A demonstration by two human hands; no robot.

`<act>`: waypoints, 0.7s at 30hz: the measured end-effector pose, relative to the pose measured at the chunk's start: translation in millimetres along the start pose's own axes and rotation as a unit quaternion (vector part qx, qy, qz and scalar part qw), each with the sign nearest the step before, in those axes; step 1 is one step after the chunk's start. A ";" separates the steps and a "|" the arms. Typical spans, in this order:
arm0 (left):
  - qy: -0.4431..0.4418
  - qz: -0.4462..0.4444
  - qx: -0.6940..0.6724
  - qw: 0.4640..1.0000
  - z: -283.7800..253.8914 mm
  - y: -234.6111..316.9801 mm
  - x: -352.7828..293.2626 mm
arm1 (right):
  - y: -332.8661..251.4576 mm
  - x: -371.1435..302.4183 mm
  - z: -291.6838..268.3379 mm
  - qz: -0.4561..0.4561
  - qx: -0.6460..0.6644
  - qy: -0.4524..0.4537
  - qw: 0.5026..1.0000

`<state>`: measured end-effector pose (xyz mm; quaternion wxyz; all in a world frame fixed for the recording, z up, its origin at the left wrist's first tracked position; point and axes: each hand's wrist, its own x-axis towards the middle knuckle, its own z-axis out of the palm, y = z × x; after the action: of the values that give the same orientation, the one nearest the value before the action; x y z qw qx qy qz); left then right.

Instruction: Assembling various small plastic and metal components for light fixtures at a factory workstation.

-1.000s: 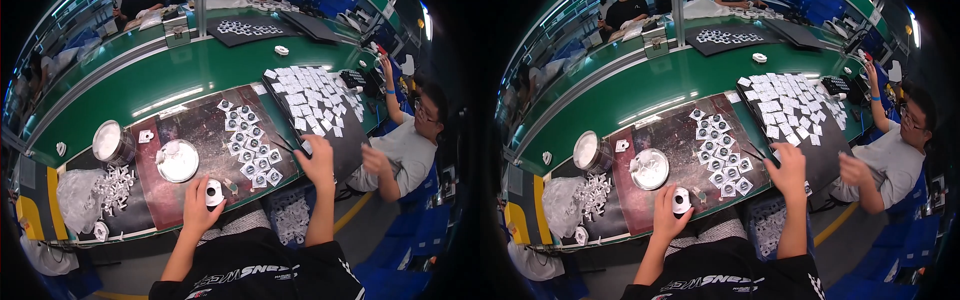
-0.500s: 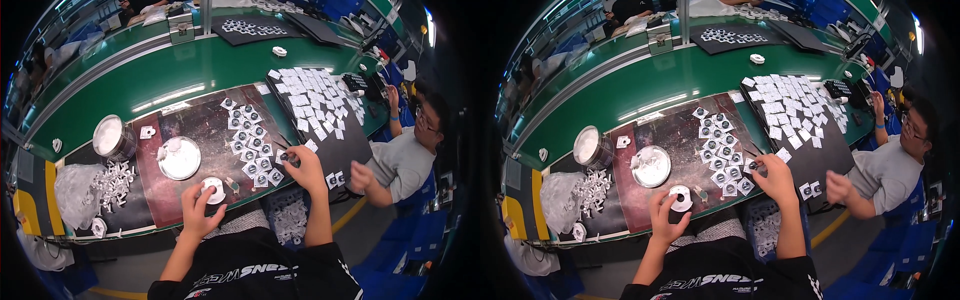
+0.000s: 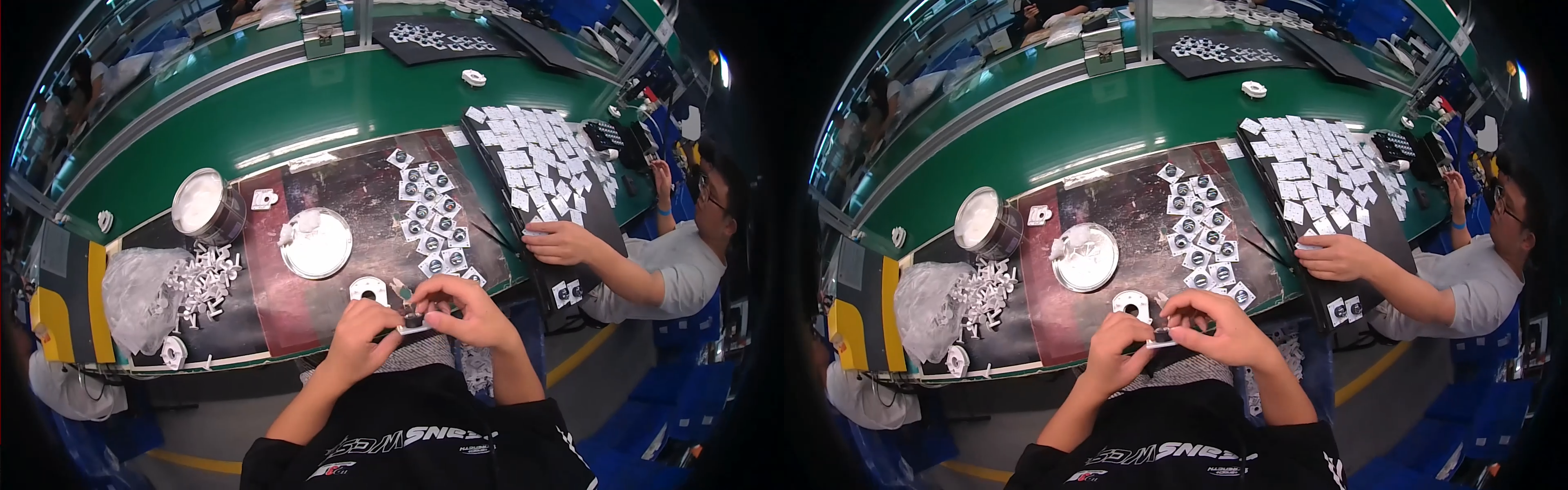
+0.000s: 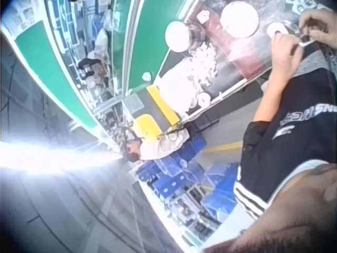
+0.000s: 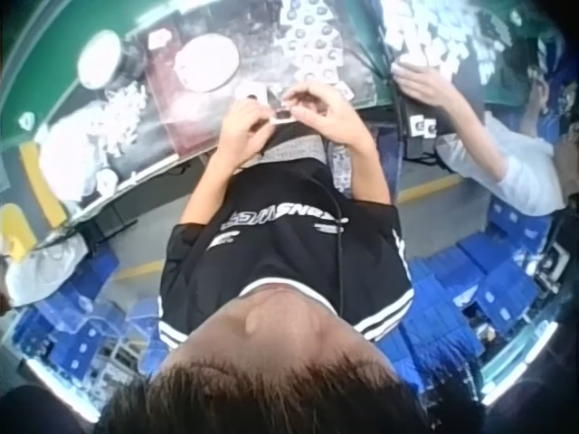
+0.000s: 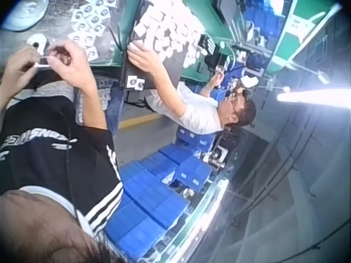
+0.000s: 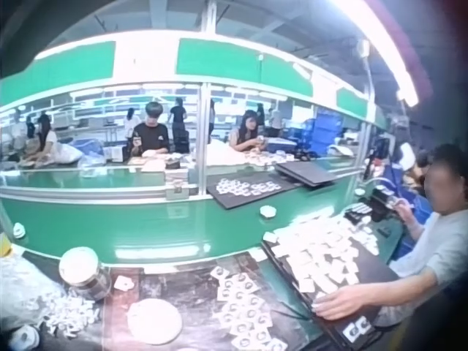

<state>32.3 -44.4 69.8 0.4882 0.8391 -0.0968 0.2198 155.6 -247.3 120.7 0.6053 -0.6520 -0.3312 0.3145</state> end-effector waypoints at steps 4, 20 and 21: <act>0.042 -0.315 -0.217 0.923 5.9 9.4 -14.8 | 12.9 -0.8 20.8 -0.070 -0.041 0.039 0.996; 0.056 -0.145 0.120 0.981 -2.1 -46.4 -17.9 | 55.5 43.7 44.7 0.129 0.065 0.087 0.986; 0.056 -0.146 0.119 0.980 -2.4 -46.8 -18.5 | 57.1 44.2 45.6 0.127 0.057 0.093 0.986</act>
<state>32.9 -19.7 25.9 0.4168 0.8823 0.0814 0.2029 147.3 -187.6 60.2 0.6246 -0.6795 -0.1700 0.3453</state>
